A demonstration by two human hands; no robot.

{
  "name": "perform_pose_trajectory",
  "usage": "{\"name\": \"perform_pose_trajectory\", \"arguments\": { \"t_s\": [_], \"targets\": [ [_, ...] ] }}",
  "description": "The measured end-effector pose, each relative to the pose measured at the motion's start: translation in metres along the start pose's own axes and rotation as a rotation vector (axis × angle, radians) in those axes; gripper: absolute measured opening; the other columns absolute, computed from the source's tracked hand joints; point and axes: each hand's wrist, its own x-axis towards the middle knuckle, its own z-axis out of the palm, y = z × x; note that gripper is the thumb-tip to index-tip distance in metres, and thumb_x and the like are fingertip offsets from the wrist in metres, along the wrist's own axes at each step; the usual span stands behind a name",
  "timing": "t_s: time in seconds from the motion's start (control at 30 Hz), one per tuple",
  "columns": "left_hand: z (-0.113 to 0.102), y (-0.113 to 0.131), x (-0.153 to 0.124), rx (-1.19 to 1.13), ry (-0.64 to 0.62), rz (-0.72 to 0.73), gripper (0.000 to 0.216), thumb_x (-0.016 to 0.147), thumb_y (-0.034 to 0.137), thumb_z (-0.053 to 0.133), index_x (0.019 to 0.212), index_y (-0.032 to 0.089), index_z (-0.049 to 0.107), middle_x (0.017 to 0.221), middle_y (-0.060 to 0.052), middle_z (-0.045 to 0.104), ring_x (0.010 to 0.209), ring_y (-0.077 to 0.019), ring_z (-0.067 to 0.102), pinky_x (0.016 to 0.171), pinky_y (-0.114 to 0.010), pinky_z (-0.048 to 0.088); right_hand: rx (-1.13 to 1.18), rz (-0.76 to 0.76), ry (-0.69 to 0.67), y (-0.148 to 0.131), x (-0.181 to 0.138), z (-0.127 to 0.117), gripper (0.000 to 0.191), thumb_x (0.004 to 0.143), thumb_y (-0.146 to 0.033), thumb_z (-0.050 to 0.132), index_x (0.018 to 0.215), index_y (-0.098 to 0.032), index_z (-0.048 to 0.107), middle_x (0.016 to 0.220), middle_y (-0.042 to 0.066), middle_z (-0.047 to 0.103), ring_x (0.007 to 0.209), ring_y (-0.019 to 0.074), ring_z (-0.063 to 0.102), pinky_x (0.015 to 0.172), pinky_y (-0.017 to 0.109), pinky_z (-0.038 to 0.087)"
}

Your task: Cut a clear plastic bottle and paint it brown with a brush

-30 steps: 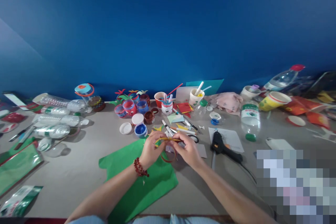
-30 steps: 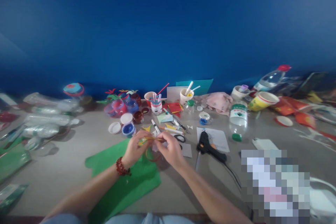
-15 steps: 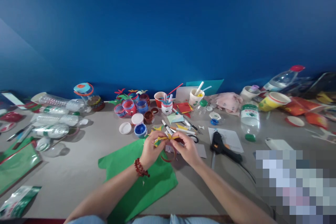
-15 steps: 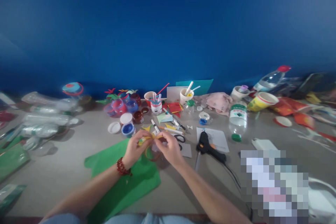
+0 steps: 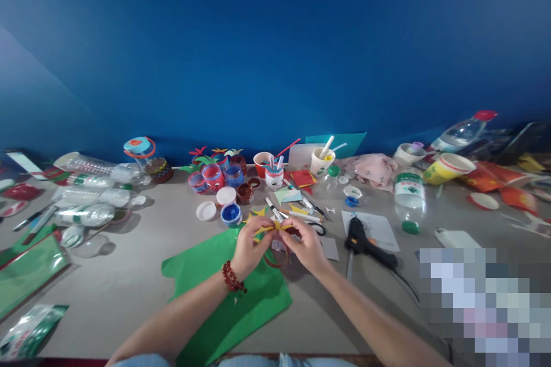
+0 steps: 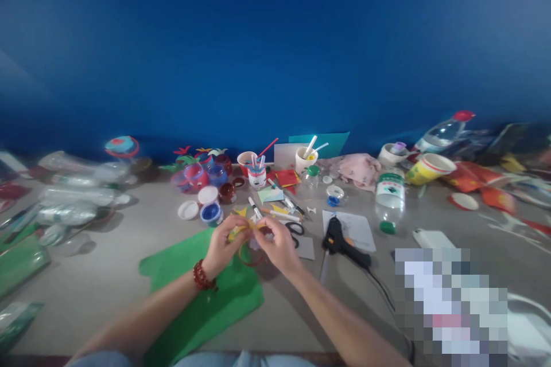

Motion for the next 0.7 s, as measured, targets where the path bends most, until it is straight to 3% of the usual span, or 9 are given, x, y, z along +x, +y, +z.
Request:
{"name": "perform_pose_trajectory", "arguments": {
  "t_s": [0.33, 0.7],
  "targets": [
    [-0.0012, 0.0009, 0.0021, -0.007, 0.001, -0.003, 0.007, 0.086, 0.023, 0.065, 0.080, 0.020, 0.069, 0.090, -0.006, 0.074, 0.092, -0.0219, 0.067, 0.087, -0.035, 0.051, 0.002, 0.005, -0.006, 0.0035, -0.0011, 0.0002, 0.009, 0.088, -0.026, 0.061, 0.081, -0.020, 0.062, 0.076, 0.002, 0.067, 0.072, 0.0181, 0.064, 0.070, 0.027, 0.050],
    [-0.0005, -0.0009, -0.0038, 0.011, 0.027, -0.051, 0.009, 0.087, 0.024, 0.061, 0.086, 0.018, 0.068, 0.091, -0.007, 0.072, 0.088, -0.0210, 0.068, 0.083, -0.033, 0.051, 0.019, 0.021, 0.011, 0.0032, -0.0007, -0.0018, 0.012, 0.088, -0.029, 0.062, 0.079, -0.020, 0.062, 0.074, 0.001, 0.066, 0.070, 0.0176, 0.063, 0.067, 0.026, 0.049]
  ]
}}
